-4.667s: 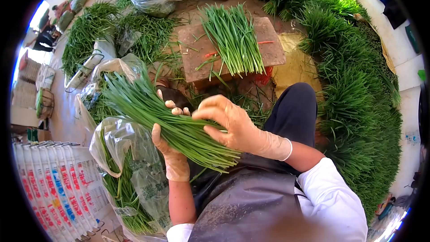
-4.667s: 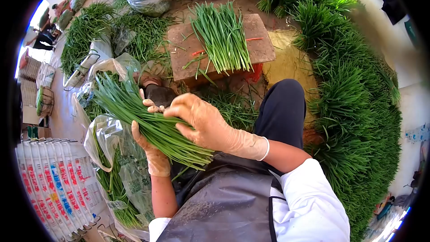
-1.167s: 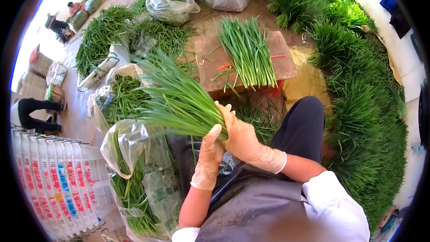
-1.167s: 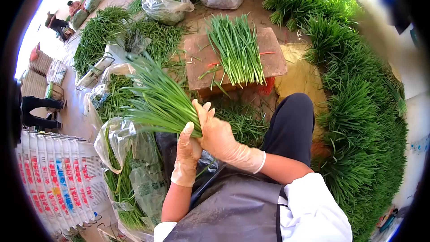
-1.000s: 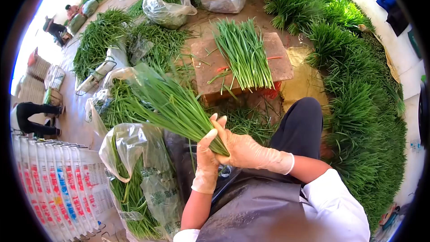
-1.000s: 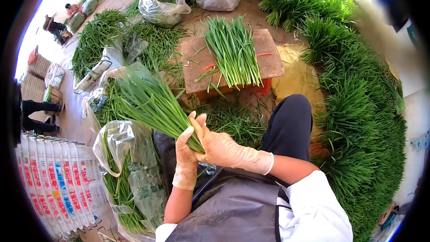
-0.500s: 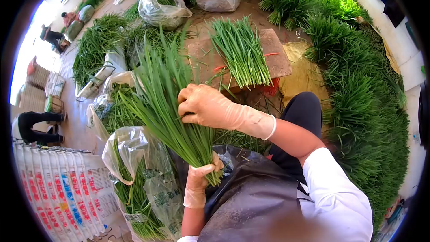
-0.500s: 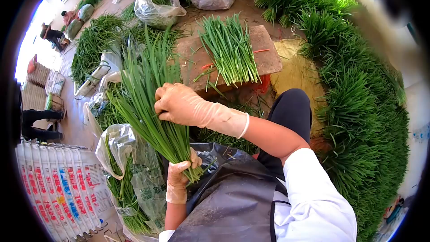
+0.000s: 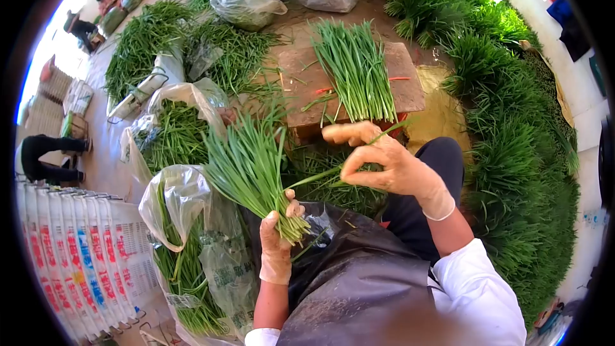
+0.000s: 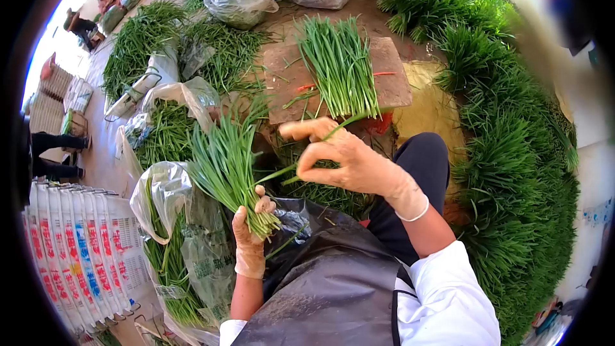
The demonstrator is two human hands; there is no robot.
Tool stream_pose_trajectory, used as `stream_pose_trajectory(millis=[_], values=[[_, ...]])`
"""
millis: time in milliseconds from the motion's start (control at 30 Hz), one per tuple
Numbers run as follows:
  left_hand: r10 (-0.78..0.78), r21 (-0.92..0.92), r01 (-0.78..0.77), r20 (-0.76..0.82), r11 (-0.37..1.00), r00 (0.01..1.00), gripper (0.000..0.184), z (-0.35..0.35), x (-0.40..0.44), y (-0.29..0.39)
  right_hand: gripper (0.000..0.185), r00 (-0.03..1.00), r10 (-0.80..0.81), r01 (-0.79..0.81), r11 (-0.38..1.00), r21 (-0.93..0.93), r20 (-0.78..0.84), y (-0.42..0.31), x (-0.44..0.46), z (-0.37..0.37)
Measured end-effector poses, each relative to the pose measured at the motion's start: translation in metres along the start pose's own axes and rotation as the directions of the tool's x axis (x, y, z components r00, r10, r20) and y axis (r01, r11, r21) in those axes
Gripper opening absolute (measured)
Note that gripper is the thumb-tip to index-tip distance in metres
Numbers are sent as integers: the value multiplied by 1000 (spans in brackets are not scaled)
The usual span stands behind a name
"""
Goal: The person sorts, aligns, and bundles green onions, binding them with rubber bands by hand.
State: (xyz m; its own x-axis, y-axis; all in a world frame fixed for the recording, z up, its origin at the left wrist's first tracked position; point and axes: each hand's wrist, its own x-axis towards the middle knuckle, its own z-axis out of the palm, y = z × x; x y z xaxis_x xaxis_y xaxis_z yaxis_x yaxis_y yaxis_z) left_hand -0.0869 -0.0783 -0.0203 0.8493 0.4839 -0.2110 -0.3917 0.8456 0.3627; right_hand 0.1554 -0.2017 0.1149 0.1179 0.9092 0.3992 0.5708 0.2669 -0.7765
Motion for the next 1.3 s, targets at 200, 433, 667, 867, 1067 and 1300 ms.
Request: stream_pose_trajectory(millis=[200, 433, 667, 867, 1067, 1300], values=[[153, 177, -133, -109, 975, 982, 40, -1, 2, 7, 8, 862, 484, -493, 730, 473, 151, 69, -31, 9], [308, 434, -205, -181, 877, 934, 36, 28, -11, 14, 50, 860, 442, -486, 560, -671, -254, 107, -40, 56], [201, 553, -55, -207, 831, 957, 33, 60, -4, -2, 30, 953, -9, -89, 947, -309, -303, -7, 62, 92], [167, 558, -62, -141, 828, 976, 27, 70, 5, -8, 11, 961, 205, -162, 961, 224, -184, 15, 65, 97], [107, 440, -7, -204, 898, 973, 24, 61, 19, -13, 17, 833, 545, -438, 753, 490, -93, 7, 51, 67], [181, 479, -76, -176, 874, 968, 65, 50, 23, -27, 27, 909, 233, -333, 905, -265, -347, 17, 39, 109]])
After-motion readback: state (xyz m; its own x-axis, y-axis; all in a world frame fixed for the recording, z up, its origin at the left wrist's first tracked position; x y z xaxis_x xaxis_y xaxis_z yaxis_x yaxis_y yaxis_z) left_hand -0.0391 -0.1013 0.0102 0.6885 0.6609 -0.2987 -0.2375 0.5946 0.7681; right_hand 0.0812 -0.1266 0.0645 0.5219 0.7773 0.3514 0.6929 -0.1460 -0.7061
